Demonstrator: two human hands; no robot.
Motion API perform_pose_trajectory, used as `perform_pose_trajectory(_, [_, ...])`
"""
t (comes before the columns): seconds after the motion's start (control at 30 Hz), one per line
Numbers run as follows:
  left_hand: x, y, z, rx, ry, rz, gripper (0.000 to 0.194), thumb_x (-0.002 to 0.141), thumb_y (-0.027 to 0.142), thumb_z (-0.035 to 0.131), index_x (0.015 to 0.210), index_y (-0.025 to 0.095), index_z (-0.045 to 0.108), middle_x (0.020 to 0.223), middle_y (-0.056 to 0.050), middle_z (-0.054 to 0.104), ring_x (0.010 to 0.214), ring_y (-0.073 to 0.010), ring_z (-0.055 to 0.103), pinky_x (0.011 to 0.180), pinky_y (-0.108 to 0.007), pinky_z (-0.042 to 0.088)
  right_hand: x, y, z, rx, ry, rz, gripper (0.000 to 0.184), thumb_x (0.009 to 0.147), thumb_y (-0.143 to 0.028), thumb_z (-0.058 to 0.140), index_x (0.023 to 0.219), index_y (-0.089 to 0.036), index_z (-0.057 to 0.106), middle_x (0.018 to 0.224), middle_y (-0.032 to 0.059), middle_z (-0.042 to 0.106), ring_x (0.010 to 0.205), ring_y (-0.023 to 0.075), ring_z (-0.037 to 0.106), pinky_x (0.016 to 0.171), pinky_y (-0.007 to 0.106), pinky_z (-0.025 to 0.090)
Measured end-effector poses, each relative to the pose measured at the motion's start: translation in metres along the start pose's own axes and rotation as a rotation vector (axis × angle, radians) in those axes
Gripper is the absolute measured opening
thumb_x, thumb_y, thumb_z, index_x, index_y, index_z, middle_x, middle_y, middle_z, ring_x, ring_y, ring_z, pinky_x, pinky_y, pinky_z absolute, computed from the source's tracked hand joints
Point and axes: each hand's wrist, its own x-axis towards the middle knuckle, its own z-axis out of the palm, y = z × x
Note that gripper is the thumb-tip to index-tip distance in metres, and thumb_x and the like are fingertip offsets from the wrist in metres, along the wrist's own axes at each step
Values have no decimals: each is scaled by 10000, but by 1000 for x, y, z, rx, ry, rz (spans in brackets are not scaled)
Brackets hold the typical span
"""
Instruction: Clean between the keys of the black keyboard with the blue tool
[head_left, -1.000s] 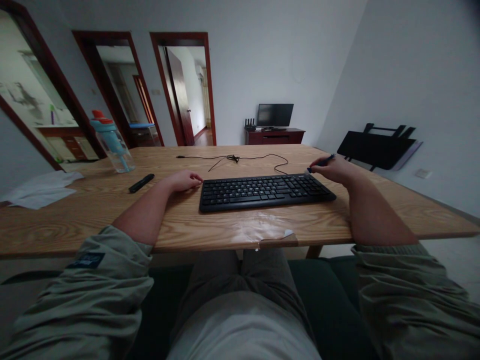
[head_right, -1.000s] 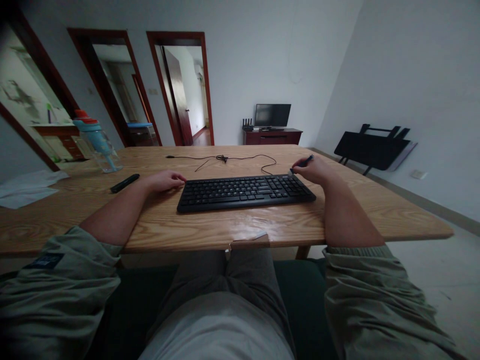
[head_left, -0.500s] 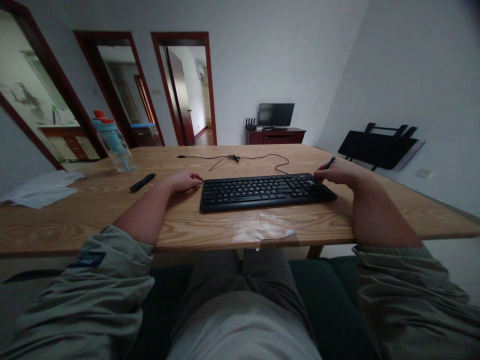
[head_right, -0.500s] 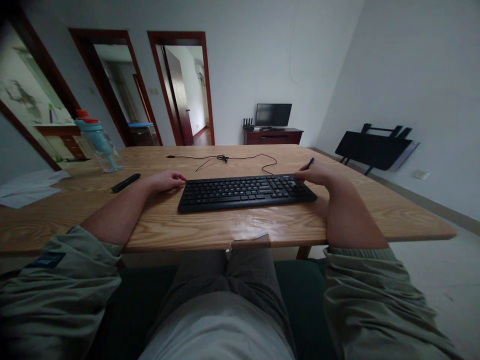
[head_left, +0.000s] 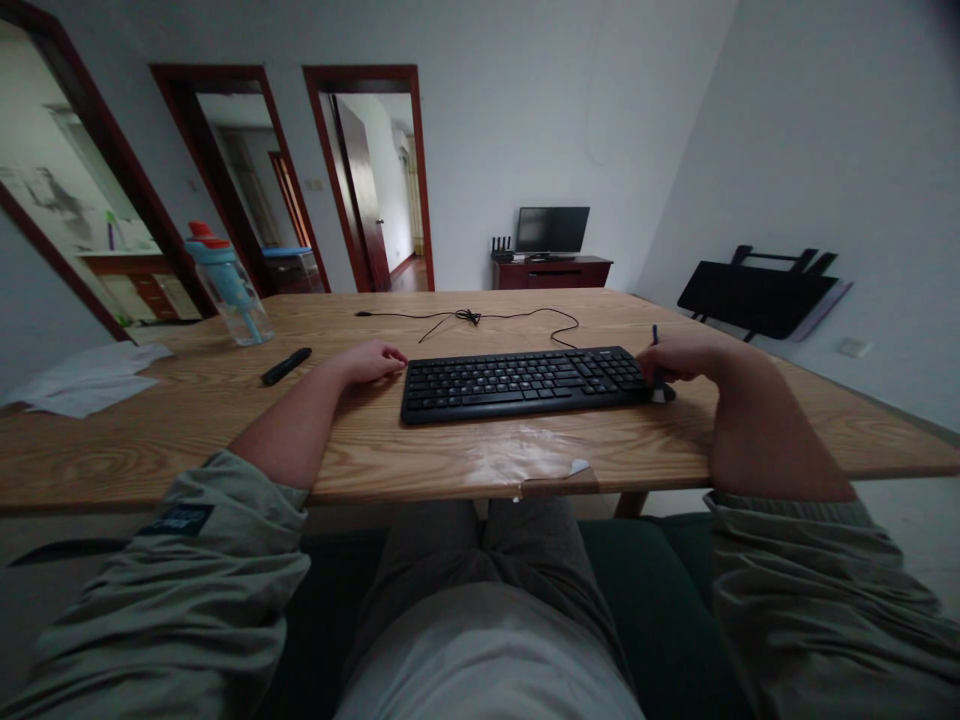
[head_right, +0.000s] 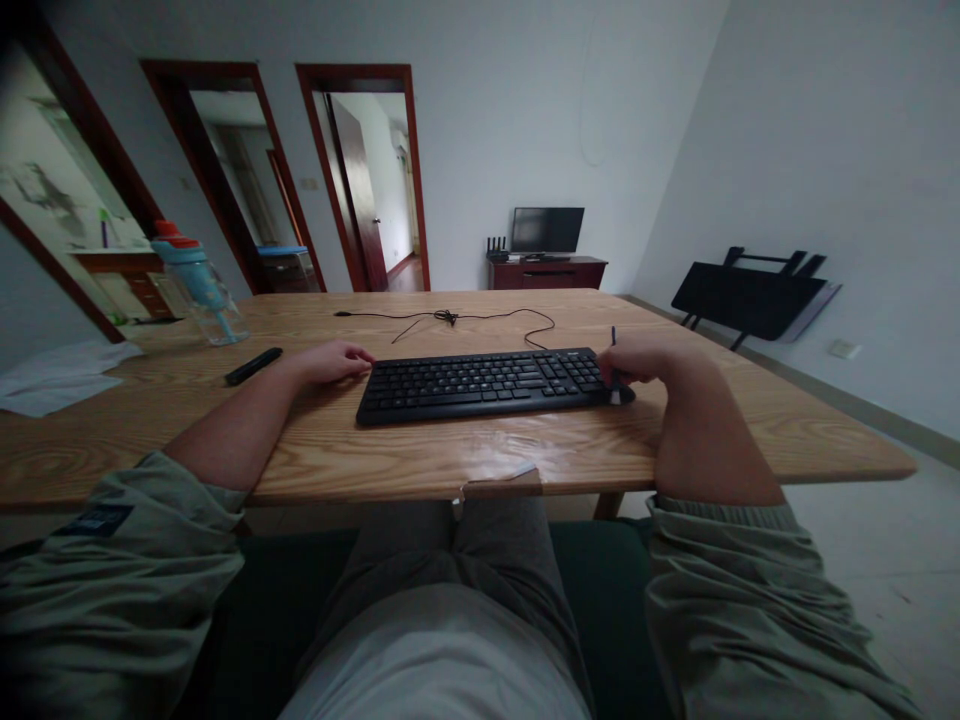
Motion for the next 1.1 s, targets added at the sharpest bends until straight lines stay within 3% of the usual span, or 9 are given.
perform_pose_trajectory(0.1, [0, -1, 0, 18, 9, 30, 407, 791, 325, 570, 1119, 119, 697, 867, -59, 676, 651, -135, 519, 565, -238, 376, -6, -6, -1, 187, -22, 17, 223, 772, -184, 575, 558, -124, 559, 576, 47, 462, 486, 103, 360, 453, 268, 275])
perform_pose_trajectory(0.23, [2, -2, 0, 22, 12, 41, 413, 785, 324, 579, 1118, 114, 701, 866, -60, 678, 656, -137, 521, 568, -237, 379, -10, -13, 0, 250, 36, -140, 192, 848, -275, 587, 791, -115, 674, 660, 49, 533, 568, 123, 420, 480, 259, 291])
perform_pose_trajectory(0.63, [-3, 1, 1, -40, 6, -2, 430, 763, 332, 596, 1137, 143, 695, 733, -25, 630, 557, -126, 465, 529, -245, 353, -4, -19, 3, 55, 94, -238, 167, 847, -256, 593, 871, -136, 708, 760, 55, 653, 712, 165, 563, 616, 268, 403])
perform_pose_trajectory(0.97, [4, -4, 0, -1, -4, 35, 442, 761, 355, 576, 1129, 142, 695, 866, -66, 671, 674, -158, 532, 582, -247, 391, 19, -24, 19, -57, 270, -252, 235, 861, -258, 591, 1036, -146, 701, 875, 65, 690, 778, 188, 598, 637, 275, 403])
perform_pose_trajectory(1.1, [1, -2, 0, 6, -2, 33, 431, 778, 348, 575, 1136, 137, 691, 872, -72, 666, 661, -153, 524, 571, -247, 392, 28, -27, 26, -107, 397, -250, 248, 893, -282, 570, 1074, -158, 684, 938, 83, 700, 824, 197, 604, 670, 272, 397])
